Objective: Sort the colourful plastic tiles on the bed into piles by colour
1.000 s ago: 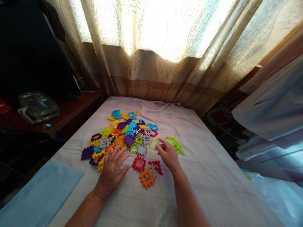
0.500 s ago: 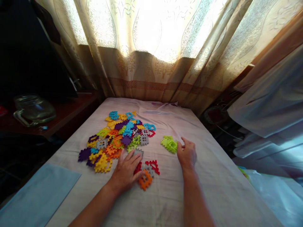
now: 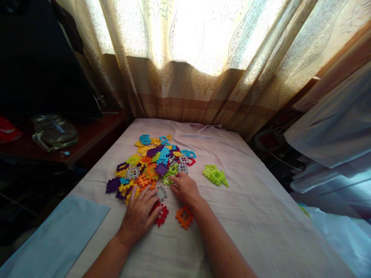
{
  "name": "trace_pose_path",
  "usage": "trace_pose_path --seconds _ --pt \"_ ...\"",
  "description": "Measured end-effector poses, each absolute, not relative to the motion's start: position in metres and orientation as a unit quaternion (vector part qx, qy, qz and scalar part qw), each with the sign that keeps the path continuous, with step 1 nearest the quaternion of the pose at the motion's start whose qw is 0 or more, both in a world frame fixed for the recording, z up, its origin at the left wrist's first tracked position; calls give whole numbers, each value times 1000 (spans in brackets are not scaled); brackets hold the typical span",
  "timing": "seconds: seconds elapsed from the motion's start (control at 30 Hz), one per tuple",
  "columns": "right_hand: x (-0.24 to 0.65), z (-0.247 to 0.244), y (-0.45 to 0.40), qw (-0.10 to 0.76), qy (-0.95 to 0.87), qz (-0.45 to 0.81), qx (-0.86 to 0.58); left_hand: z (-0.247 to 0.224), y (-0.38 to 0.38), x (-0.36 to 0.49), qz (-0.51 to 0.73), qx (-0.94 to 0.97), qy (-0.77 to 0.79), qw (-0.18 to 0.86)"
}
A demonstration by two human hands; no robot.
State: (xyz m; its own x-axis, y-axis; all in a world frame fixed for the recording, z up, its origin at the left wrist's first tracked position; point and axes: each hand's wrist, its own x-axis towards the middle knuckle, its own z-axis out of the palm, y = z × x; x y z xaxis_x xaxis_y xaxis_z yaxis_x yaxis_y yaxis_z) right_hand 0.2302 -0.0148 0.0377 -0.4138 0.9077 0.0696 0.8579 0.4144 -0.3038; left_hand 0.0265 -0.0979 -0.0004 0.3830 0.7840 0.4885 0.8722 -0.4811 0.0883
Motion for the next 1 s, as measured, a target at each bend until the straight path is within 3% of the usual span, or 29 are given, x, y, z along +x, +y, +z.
trace_pose_path --seconds 0.23,0.47,0.6,0.87,1.0 --pt "226 39 -11 74 -851 73 -515 -3 -96 26 -263 -823 -496 83" --pt "268 20 -28 218 -838 61 -497 -5 -93 25 -274 -821 -494 79" --pt "307 23 -29 267 -770 0 -580 -8 -91 24 -286 -820 -488 90" --pt "353 42 -17 138 -683 -45 -716 -11 -90 23 -295 -808 -505 70" --pt "335 47 -17 150 -687 -38 -710 -10 -89 22 -300 -805 -506 75"
